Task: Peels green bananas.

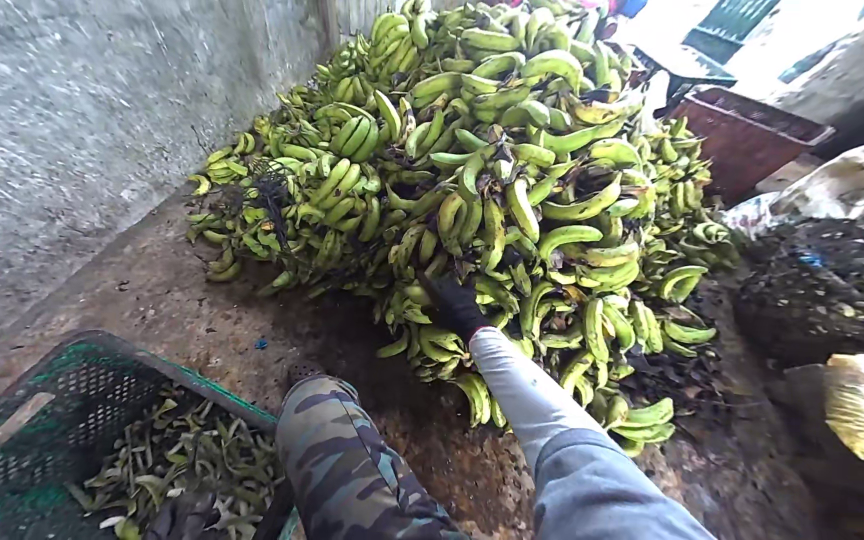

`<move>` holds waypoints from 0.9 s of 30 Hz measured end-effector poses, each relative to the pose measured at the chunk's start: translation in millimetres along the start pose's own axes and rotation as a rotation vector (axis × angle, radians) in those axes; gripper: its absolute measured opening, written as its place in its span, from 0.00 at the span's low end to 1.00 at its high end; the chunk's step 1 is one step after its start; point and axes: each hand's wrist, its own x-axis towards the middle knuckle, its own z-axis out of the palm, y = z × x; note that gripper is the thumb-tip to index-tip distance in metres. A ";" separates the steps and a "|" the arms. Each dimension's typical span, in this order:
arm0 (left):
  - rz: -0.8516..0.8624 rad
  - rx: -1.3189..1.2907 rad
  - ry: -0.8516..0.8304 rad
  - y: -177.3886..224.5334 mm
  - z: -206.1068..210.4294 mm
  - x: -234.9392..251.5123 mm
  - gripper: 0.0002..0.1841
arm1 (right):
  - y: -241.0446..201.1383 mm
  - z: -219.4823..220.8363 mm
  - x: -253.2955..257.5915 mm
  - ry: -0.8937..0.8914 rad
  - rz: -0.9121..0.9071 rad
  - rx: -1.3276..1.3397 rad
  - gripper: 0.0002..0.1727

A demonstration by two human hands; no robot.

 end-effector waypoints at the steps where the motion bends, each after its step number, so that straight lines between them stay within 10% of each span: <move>1: 0.017 0.001 0.000 0.3 -1.8 -1.6 0.29 | -1.8 1.1 -2.4 -0.044 0.000 -0.043 0.38; 10: 0.008 -0.018 0.129 11.7 -27.2 -24.0 0.28 | -29.0 -83.2 -13.0 0.128 0.144 0.875 0.37; 19: 0.123 -0.014 0.269 40.4 -90.3 -22.1 0.30 | -232.4 -177.8 -23.0 0.133 -0.396 1.681 0.25; 23: 0.245 -0.304 0.469 36.3 -110.8 -36.9 0.25 | -319.7 -143.6 -62.2 -0.226 -0.631 1.989 0.17; 27: 0.229 -0.467 0.801 47.1 -117.3 -61.1 0.23 | -406.2 7.2 -81.5 -0.591 -0.324 1.843 0.22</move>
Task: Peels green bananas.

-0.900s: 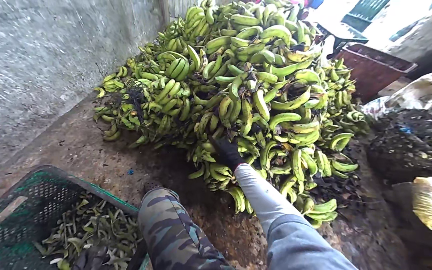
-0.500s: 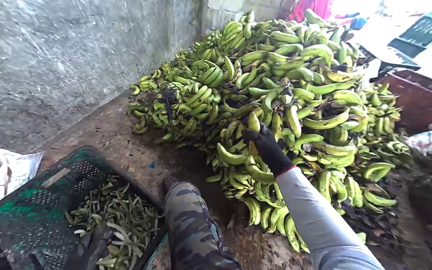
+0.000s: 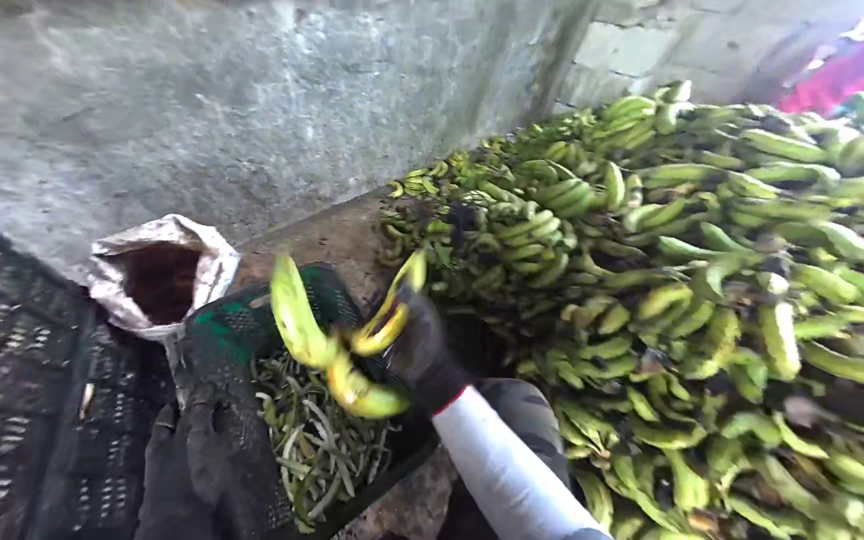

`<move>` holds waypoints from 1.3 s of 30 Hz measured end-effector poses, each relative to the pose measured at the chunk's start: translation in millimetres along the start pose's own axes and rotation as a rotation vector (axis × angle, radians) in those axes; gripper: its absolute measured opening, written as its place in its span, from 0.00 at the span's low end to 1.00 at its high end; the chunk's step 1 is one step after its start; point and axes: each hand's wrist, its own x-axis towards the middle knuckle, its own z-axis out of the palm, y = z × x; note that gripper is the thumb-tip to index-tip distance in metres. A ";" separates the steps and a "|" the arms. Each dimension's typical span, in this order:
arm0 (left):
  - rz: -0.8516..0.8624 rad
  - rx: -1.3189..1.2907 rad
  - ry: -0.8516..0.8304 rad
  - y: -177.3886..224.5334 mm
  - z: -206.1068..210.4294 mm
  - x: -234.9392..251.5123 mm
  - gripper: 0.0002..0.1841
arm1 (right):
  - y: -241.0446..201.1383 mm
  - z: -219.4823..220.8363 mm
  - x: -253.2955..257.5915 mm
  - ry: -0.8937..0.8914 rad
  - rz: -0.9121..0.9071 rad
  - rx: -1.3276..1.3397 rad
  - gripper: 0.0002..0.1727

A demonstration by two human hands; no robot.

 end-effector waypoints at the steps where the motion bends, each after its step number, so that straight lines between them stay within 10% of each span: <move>1: 0.004 0.000 0.031 -2.7 -7.7 4.2 0.24 | 41.2 6.0 6.4 0.045 0.130 -0.188 0.26; 4: 0.016 -0.078 0.037 -3.3 -26.5 13.1 0.22 | 90.1 49.8 13.4 0.027 0.354 -0.199 0.28; 6: 0.022 -0.166 0.009 -3.3 -25.8 11.7 0.19 | 61.5 73.6 27.1 -0.185 0.230 0.217 0.15; 10: -0.003 -0.149 -0.008 1.3 -21.9 1.1 0.19 | -8.6 74.7 57.5 -0.588 -0.056 0.320 0.26; 16: 0.106 -0.148 -0.161 -19.9 2.7 -15.2 0.24 | 41.9 33.8 51.4 -0.181 0.137 0.175 0.22; 20: 0.138 -0.051 -0.306 -47.3 13.7 -31.9 0.35 | 30.8 30.0 40.8 -0.224 0.110 0.155 0.25; 39: 0.084 -0.020 -0.314 -24.1 23.3 -19.3 0.24 | 19.4 8.0 22.7 -0.026 0.195 -0.576 0.33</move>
